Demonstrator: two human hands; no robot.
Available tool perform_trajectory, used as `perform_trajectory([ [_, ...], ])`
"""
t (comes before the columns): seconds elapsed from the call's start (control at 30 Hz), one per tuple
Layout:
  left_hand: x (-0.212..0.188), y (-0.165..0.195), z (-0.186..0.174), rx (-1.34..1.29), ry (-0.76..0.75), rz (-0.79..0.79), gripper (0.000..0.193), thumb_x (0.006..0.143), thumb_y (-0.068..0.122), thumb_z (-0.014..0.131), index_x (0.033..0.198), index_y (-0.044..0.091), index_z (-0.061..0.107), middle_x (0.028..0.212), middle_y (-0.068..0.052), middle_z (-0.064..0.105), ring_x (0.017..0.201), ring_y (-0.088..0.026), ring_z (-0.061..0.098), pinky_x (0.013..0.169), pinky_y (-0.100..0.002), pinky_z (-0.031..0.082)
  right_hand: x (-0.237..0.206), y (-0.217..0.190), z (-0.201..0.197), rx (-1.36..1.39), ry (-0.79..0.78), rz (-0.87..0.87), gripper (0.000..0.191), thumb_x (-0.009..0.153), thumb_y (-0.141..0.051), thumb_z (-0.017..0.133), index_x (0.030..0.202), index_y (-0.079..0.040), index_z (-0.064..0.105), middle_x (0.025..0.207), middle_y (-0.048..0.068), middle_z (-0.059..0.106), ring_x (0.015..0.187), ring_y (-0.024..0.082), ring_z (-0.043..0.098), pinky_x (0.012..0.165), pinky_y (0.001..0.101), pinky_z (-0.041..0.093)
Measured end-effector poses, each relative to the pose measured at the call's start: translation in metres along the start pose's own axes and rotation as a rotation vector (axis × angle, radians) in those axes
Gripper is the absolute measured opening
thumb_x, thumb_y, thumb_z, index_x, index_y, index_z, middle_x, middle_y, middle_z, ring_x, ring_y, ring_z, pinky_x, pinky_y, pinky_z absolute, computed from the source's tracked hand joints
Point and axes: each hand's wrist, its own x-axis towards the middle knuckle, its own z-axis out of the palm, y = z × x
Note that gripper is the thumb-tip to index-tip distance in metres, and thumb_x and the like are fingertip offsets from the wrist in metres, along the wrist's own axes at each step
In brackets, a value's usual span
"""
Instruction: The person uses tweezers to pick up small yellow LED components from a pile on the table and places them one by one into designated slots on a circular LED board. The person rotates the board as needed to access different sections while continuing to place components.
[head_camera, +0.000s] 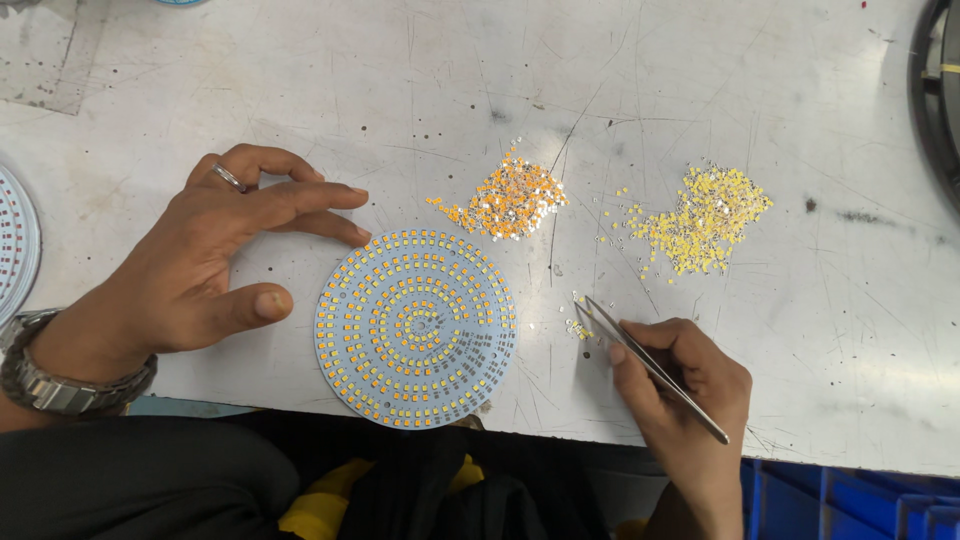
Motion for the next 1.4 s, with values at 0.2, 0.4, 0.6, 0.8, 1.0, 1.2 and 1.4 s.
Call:
perform_trajectory([
  [0.2,0.002,-0.001,0.002,0.013,0.005,0.005,0.085,0.091,0.079,0.039,0.141,0.014,0.062,0.116,0.002,0.079,0.137,-0.025,0.048,0.124,-0.055,0.016,0.001,0.002,-0.001,0.028,0.012,0.023,0.015,0.087,-0.006,0.075,0.098,0.003,0.073,0.066,-0.003,0.064,0.057,-0.001,0.048,0.051,0.0165,0.035],
  [0.4,0.005,0.001,-0.003,0.033,-0.009,0.056,0.082,0.094,0.075,0.041,0.146,0.014,0.058,0.122,0.004,0.077,0.132,-0.025,0.051,0.120,-0.053,0.022,-0.002,0.007,-0.003,0.023,-0.011,-0.036,0.014,0.091,-0.006,0.075,0.102,0.003,0.073,0.069,0.001,0.062,0.060,0.003,0.046,0.055,0.0190,0.034],
  [0.6,0.006,-0.002,-0.002,0.083,0.015,0.104,0.075,0.098,0.070,0.048,0.148,0.016,0.057,0.123,0.007,0.077,0.131,-0.026,0.048,0.118,-0.051,0.024,-0.009,0.005,0.002,0.093,-0.256,-0.240,0.014,0.084,-0.007,0.076,0.094,0.001,0.071,0.075,0.003,0.068,0.062,0.006,0.057,0.058,0.0200,0.042],
  [0.8,0.007,-0.003,0.002,0.078,0.033,0.135,0.072,0.100,0.070,0.051,0.148,0.017,0.059,0.121,0.007,0.078,0.134,-0.026,0.047,0.118,-0.051,0.025,-0.009,-0.001,0.004,0.011,-0.318,-0.311,0.016,0.079,-0.006,0.079,0.091,0.000,0.070,0.075,0.005,0.070,0.059,0.009,0.062,0.058,0.0211,0.046],
  [1.0,0.007,-0.007,0.006,0.060,0.061,0.163,0.073,0.103,0.071,0.048,0.148,0.014,0.061,0.119,0.004,0.079,0.133,-0.025,0.046,0.121,-0.051,0.023,-0.010,-0.002,0.003,0.020,-0.332,-0.317,0.014,0.079,-0.003,0.078,0.091,0.000,0.071,0.073,0.005,0.069,0.059,0.009,0.063,0.057,0.0207,0.045],
  [1.2,0.008,-0.006,0.007,0.052,0.068,0.163,0.075,0.104,0.072,0.047,0.148,0.014,0.062,0.120,0.004,0.079,0.135,-0.025,0.045,0.122,-0.052,0.022,-0.009,-0.005,0.005,0.048,-0.360,-0.341,0.014,0.080,-0.003,0.077,0.091,0.000,0.070,0.075,0.005,0.070,0.060,0.009,0.063,0.057,0.0207,0.046],
  [1.4,0.009,-0.001,0.002,0.052,0.017,0.096,0.076,0.098,0.072,0.048,0.145,0.014,0.061,0.118,0.006,0.078,0.132,-0.027,0.047,0.114,-0.052,0.025,-0.010,0.002,0.000,0.015,-0.316,-0.314,0.014,0.079,-0.004,0.078,0.089,0.001,0.070,0.074,0.005,0.069,0.059,0.008,0.059,0.056,0.0206,0.044],
])
